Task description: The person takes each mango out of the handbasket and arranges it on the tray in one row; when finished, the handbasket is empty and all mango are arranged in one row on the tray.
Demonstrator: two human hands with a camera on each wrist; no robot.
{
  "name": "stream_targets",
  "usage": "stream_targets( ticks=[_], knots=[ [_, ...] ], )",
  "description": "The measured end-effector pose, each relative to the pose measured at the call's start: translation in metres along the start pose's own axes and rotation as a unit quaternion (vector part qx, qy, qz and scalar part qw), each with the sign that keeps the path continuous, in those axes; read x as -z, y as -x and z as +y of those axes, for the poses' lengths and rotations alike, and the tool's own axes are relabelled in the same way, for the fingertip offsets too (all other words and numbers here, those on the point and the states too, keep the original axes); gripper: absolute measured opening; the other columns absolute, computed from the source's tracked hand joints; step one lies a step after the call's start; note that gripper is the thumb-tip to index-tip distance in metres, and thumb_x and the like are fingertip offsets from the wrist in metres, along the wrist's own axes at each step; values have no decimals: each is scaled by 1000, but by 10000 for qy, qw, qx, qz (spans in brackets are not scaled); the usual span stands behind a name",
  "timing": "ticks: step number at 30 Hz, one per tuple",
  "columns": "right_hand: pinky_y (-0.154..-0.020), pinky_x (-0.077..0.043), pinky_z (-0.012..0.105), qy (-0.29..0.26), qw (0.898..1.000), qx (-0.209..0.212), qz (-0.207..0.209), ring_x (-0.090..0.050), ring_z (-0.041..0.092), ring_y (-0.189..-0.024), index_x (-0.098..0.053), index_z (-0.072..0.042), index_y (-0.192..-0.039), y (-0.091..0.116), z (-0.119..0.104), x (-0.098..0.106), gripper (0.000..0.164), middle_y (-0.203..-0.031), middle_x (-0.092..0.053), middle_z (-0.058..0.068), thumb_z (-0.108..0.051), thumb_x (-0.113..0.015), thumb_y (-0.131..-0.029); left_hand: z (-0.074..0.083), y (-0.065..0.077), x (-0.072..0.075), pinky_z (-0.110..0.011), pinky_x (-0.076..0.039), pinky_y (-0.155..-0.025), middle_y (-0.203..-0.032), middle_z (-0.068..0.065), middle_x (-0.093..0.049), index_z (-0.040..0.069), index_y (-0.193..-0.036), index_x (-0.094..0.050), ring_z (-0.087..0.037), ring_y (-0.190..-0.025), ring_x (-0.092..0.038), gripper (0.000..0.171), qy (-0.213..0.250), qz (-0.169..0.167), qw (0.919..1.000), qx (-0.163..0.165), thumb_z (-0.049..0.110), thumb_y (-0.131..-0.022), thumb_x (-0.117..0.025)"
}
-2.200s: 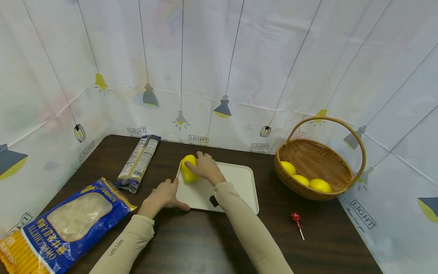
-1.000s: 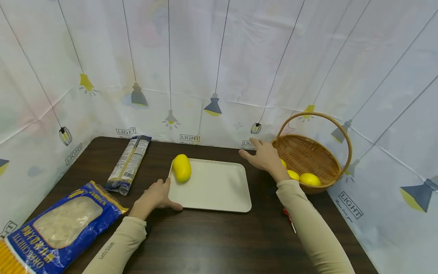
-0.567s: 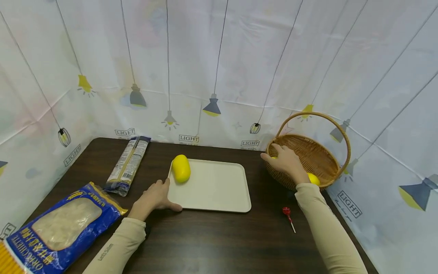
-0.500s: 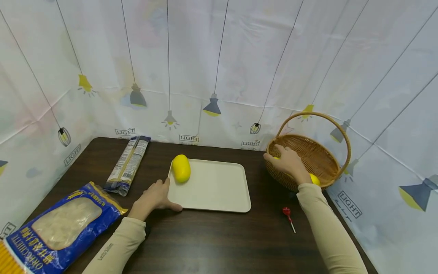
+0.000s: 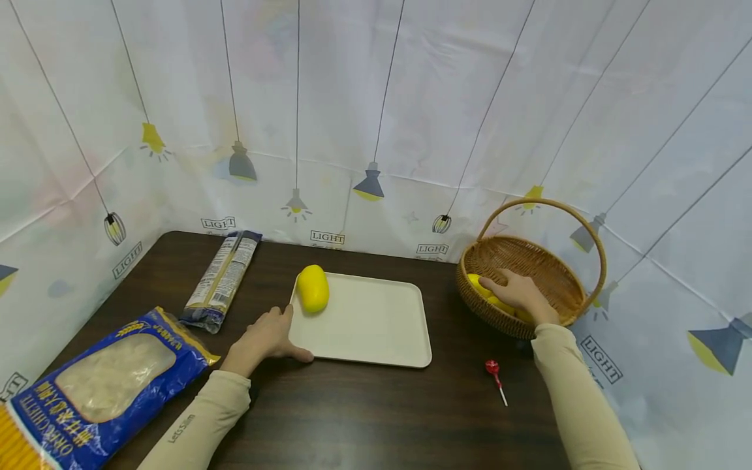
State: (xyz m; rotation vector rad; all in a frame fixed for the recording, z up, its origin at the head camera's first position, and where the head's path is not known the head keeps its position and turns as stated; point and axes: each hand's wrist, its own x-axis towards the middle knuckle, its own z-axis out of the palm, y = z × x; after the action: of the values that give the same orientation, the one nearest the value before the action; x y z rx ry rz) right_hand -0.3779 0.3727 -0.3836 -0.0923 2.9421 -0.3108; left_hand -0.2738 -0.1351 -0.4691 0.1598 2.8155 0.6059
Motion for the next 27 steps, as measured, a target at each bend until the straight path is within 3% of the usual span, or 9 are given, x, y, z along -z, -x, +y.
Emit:
stream_targets(
  ticks=[8,15,27],
  knots=[
    [-107,-35,71,505,9975,305,-381,-36,61,-136,-29,6,-154,9,14,1,94,-151,-38,38,-68,-40,-98,-1,0,0,-74,-36,-106,-150,-34,-39,-6,-155,-28,-51,-135,-44,125,20,-38,10000,41,66,-68,-83],
    [-101,-40,71,666,9946,567,-563,-43,61,-132,-41,0,-150,12,19,-2,77,-146,-47,35,-57,-45,-100,-1,1,0,-74,-36,-105,-149,-34,-40,-5,-155,-28,-50,-135,-44,126,27,-9,10000,37,67,-67,-83],
    [-105,-37,69,692,9902,701,-988,-43,60,-132,-39,7,-149,4,23,-2,75,-144,-47,38,-49,-47,-100,1,3,1,-75,-37,-103,-147,-34,-42,-6,-154,-30,-51,-132,-47,126,-7,70,10000,8,67,-66,-83]
  ],
)
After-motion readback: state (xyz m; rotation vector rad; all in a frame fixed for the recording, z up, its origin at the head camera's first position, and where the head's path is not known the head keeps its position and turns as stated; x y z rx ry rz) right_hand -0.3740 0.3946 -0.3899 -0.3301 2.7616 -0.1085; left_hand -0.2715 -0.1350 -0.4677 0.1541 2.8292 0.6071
